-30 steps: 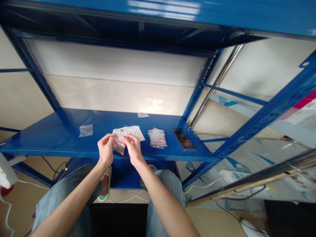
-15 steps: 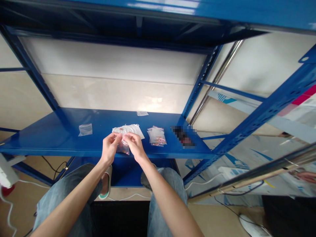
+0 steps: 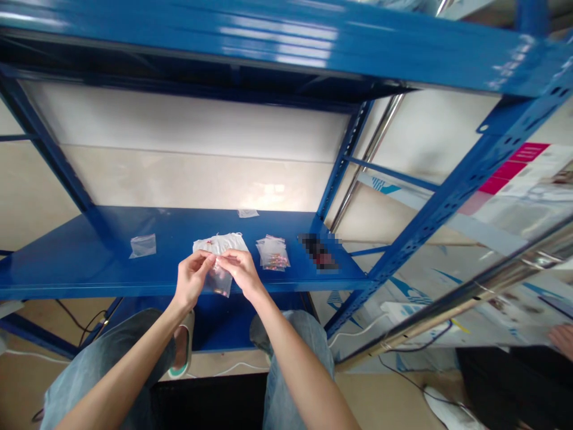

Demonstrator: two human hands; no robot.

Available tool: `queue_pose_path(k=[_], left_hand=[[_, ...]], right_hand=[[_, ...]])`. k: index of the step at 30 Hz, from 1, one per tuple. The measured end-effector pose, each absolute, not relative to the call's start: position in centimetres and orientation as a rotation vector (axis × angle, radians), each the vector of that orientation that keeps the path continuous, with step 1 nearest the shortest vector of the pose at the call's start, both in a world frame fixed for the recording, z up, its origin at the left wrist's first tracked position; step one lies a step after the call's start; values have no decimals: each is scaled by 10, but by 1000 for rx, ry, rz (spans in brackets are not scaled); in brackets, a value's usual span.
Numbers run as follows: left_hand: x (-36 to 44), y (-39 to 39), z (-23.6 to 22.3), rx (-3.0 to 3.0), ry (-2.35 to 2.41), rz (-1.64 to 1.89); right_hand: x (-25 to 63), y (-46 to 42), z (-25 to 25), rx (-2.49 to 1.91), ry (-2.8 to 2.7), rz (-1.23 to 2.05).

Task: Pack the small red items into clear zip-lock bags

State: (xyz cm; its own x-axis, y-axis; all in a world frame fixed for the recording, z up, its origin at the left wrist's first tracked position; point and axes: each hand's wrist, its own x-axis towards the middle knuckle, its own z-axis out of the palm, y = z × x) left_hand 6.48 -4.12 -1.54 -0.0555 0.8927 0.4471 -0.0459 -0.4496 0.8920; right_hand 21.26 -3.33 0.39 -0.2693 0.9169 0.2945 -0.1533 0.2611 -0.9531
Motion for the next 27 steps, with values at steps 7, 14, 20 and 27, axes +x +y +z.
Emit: queue_pose_path(k=[7,14,20,27], left_hand=[[59,-42,-11,1540,946,1587],[68,-54,-5,1626,839,1343],[77,-61,3,1620,831,1268],[71,-62,10,1773,887,1213]], right_hand=[[225,-35,8,-833,-1371,1250],[243,-41,9,-762,-1478,1321],[259,-46,8,-838,-1501,1365],[286,-32,18,-871,-1436,1263]])
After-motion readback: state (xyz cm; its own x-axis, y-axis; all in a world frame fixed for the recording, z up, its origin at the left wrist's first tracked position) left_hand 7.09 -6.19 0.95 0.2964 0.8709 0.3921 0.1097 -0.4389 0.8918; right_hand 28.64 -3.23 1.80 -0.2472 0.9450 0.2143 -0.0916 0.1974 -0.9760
